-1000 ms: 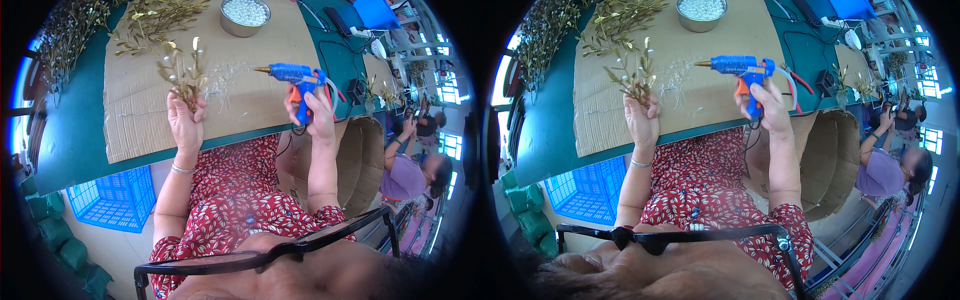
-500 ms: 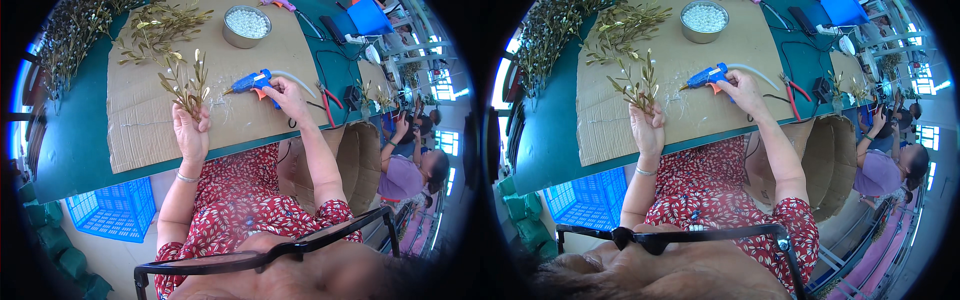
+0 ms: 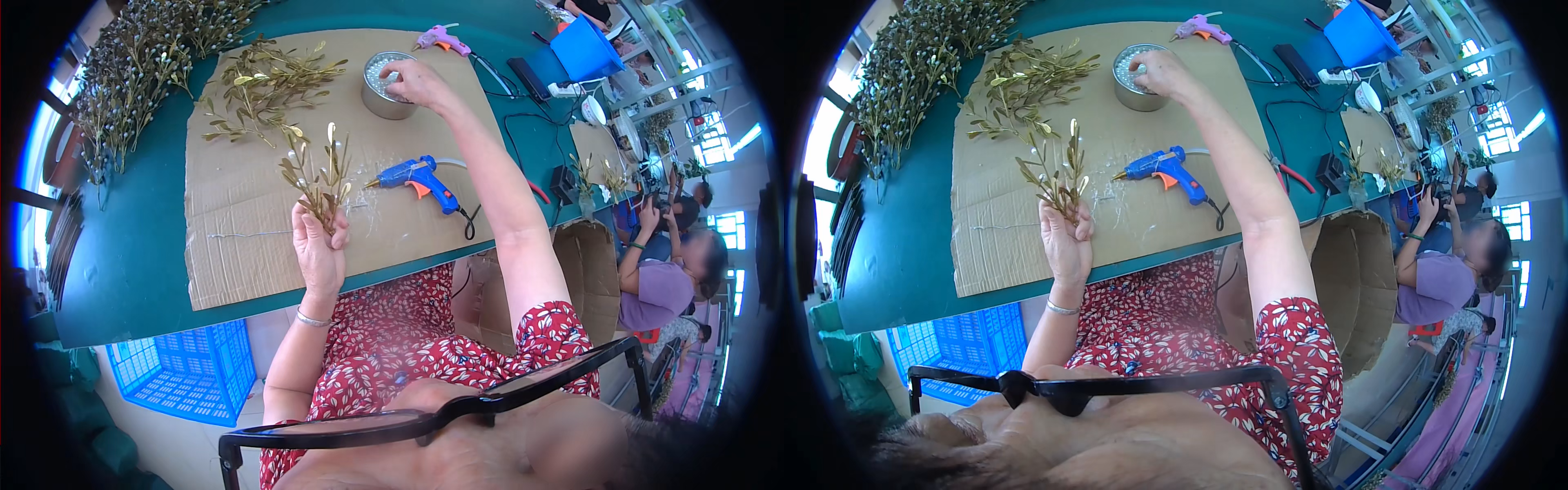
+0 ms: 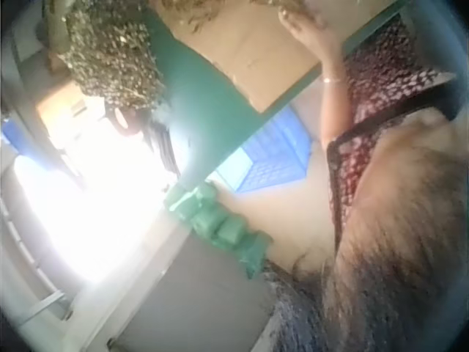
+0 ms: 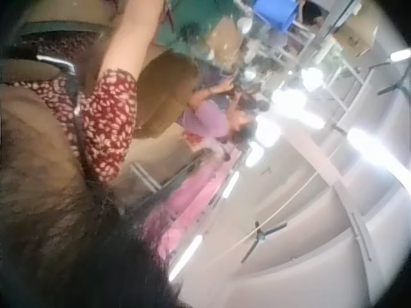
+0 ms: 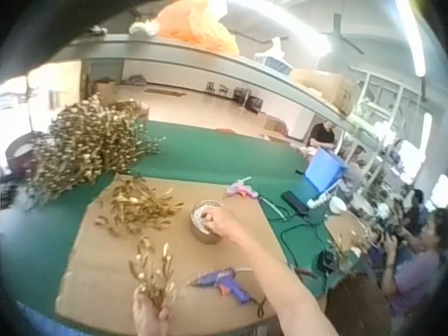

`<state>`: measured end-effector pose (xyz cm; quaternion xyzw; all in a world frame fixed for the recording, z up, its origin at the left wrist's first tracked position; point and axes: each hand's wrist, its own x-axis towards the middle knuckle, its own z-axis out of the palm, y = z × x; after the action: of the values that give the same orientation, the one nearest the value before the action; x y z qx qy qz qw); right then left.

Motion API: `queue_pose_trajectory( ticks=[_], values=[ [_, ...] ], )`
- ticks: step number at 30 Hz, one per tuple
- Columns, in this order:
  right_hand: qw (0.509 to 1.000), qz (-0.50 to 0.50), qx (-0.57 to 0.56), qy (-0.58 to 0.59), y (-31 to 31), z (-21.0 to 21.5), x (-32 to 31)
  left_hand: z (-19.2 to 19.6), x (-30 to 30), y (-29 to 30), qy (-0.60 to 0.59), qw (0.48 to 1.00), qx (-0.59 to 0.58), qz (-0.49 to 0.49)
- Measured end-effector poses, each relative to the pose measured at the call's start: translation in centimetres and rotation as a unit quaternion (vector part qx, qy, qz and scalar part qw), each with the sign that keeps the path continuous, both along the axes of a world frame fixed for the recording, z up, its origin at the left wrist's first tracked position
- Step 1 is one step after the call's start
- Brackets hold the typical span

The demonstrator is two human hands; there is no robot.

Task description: The person trims artificial plant stems using pliers, applies hot glue using a glue gun, and attaches faux pearls onto the stems by hand.

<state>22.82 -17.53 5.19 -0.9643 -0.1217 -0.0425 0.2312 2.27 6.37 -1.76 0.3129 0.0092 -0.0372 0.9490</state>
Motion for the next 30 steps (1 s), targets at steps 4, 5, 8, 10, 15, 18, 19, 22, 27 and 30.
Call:
queue_pose_trajectory(
  ticks=[4,5,8,10,15,18,19,22,27,30],
  values=[
    [0.999,-0.009,-0.024,0.024,0.2,-0.8,1.1,-0.4,0.1,0.0,0.001,1.000,-0.010,-0.014],
    [1.000,-0.004,-0.005,0.009,0.0,-0.8,0.9,-0.4,0.2,-0.2,0.001,1.000,-0.009,-0.007],
    [0.999,-0.016,0.037,-0.028,0.0,-0.2,-0.3,-0.2,0.3,-0.1,-0.008,1.000,-0.014,-0.019],
    [0.997,-0.032,0.059,-0.048,0.2,0.9,-2.3,-0.3,0.1,0.0,-0.004,1.000,-0.009,-0.021],
    [0.921,0.001,0.385,0.060,1.9,2.5,-11.2,-0.7,0.2,0.1,0.004,1.000,-0.007,-0.012],
    [0.803,0.016,0.576,0.151,3.0,1.3,-15.1,-1.0,0.3,0.3,-0.004,1.000,-0.004,-0.014],
    [0.768,0.027,0.620,0.160,3.2,0.7,-16.0,-0.9,0.3,0.3,-0.014,1.000,0.004,-0.009],
    [0.703,0.035,0.681,0.201,4.3,0.2,-17.9,-1.2,0.3,0.3,-0.014,1.000,0.020,-0.011],
    [0.797,-0.022,0.579,0.171,5.8,-0.7,-19.5,-1.2,0.2,0.0,-0.061,0.997,0.026,-0.028],
    [0.833,-0.009,0.534,0.142,6.5,-0.9,-19.8,-1.1,-0.1,-0.5,-0.059,0.993,0.101,-0.012]
  ],
)
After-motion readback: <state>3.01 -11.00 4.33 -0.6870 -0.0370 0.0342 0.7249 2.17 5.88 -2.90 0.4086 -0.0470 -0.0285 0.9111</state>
